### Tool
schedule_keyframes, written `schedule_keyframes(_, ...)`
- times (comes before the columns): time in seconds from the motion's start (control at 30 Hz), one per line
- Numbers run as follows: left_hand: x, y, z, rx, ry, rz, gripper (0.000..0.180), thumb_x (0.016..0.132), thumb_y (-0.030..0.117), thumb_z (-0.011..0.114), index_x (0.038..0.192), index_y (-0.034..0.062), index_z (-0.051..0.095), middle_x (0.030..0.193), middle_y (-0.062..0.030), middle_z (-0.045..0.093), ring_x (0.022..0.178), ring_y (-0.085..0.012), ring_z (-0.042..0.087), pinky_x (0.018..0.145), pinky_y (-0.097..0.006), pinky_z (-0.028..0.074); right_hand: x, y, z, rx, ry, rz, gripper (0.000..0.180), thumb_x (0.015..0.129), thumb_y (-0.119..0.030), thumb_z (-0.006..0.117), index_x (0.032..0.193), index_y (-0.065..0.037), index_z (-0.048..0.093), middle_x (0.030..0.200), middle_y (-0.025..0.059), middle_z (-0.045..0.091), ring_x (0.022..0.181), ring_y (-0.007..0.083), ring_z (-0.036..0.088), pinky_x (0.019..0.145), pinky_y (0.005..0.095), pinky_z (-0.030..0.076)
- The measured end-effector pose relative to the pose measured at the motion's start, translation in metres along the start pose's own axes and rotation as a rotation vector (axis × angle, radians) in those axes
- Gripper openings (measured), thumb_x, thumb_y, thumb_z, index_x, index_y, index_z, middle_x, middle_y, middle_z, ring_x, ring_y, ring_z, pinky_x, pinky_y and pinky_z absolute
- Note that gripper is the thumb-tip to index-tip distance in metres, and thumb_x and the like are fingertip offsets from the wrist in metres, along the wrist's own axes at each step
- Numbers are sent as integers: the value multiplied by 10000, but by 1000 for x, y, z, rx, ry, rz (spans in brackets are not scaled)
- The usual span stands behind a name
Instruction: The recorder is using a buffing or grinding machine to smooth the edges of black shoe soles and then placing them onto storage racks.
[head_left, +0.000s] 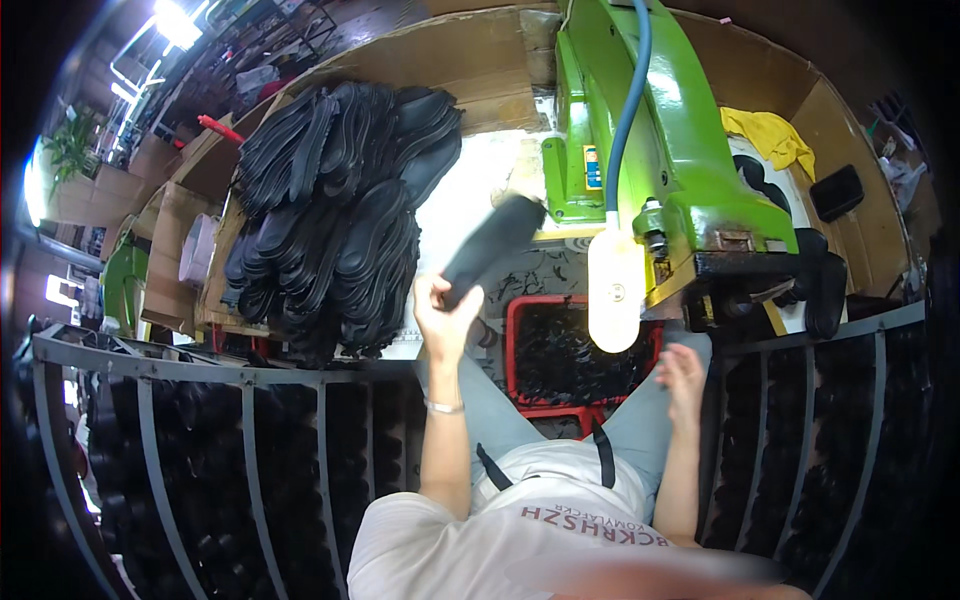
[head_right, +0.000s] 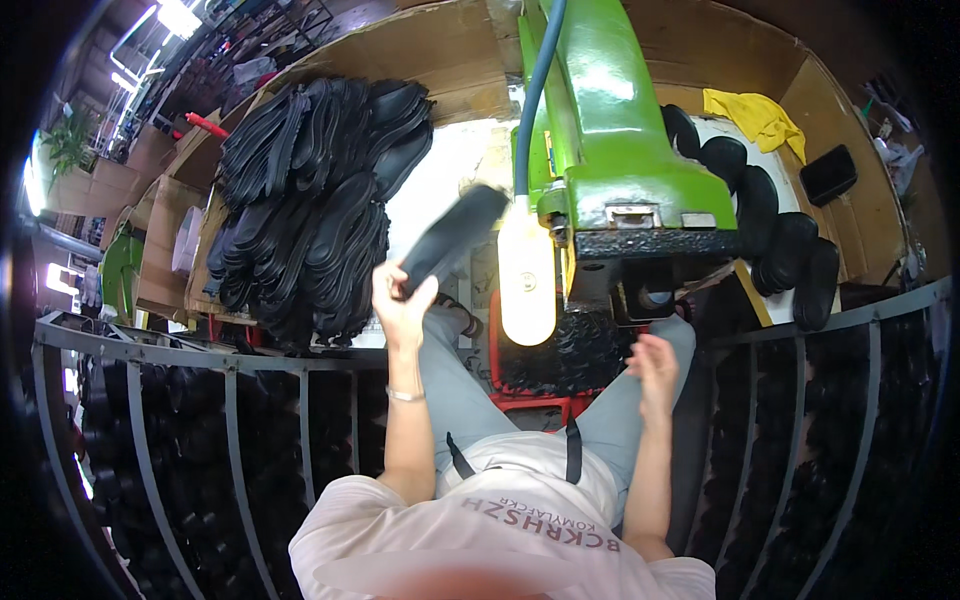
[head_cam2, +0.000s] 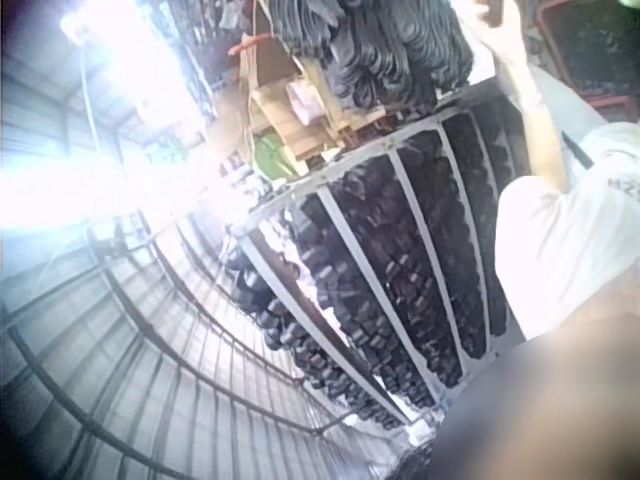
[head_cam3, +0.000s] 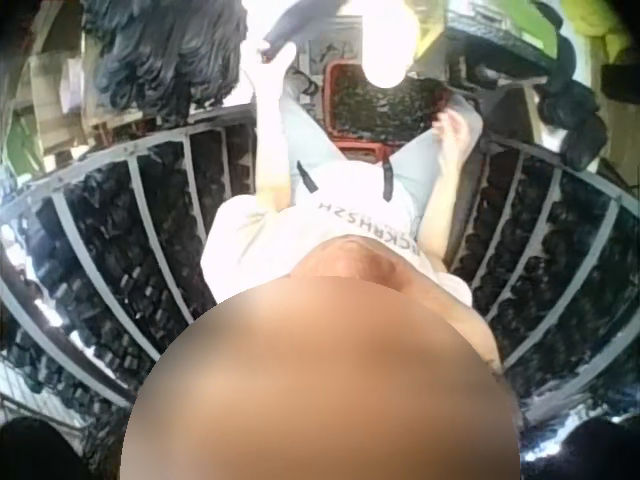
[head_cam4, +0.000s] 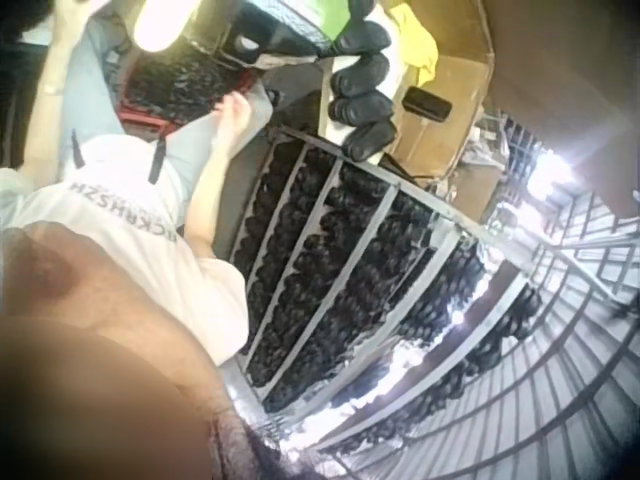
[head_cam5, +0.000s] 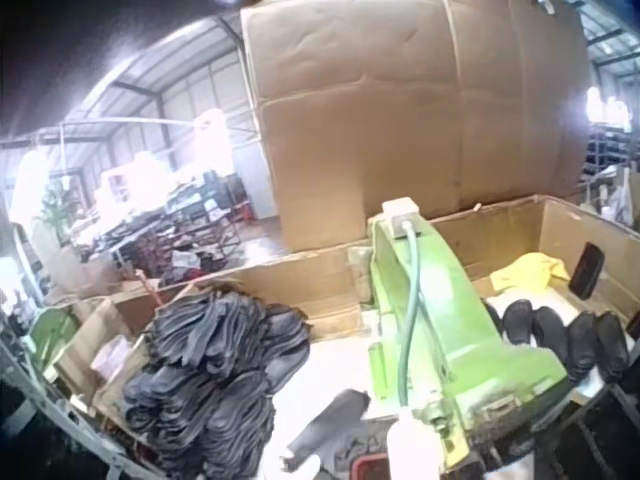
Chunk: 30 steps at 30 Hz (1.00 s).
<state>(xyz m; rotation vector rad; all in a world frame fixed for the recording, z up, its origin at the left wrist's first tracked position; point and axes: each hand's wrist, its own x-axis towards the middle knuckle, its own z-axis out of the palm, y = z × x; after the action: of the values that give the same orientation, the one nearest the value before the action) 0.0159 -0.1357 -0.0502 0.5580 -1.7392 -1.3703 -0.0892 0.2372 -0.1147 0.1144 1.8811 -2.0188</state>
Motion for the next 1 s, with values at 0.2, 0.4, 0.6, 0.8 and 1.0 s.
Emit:
schedule_keyframes(0.2,-54,62,3,-251,-469,61,618,573,22,779,1096,20,450,1117,-169,550,1047,-247,548,931,-365,433,-23,-32,78,838,-611,349,702,893,-579,436,1228,37,446,1083,227,601,945,329,633,703,486,548)
schedule_keyframes(0.4,-95,71,70,-936,-396,-416,866,705,103,736,1405,1,236,1321,-183,418,1243,-267,414,1007,-371,387,-55,-36,44,551,-269,218,435,723,8,618,1151,48,551,1057,145,625,972,232,618,879,343,505)
schedule_keyframes(0.6,-136,92,125,-545,-615,-687,186,845,59,662,1011,-24,636,740,42,566,633,-21,458,558,-180,388,-102,-15,24,303,-248,278,409,640,54,704,1041,46,625,1014,105,654,893,202,633,834,325,502)
schedule_keyframes(0.8,-86,101,143,190,-554,356,136,773,45,709,678,45,612,570,31,489,509,-27,385,420,-227,295,-98,-24,44,391,-243,190,320,698,28,731,996,77,625,964,112,658,869,180,627,822,301,501)
schedule_keyframes(1.0,-99,85,124,-132,-465,-102,137,818,23,666,695,-6,614,582,48,483,525,-18,385,457,-199,294,-105,-42,30,435,-250,161,414,667,47,698,1066,84,597,1023,129,644,934,202,626,873,324,492)
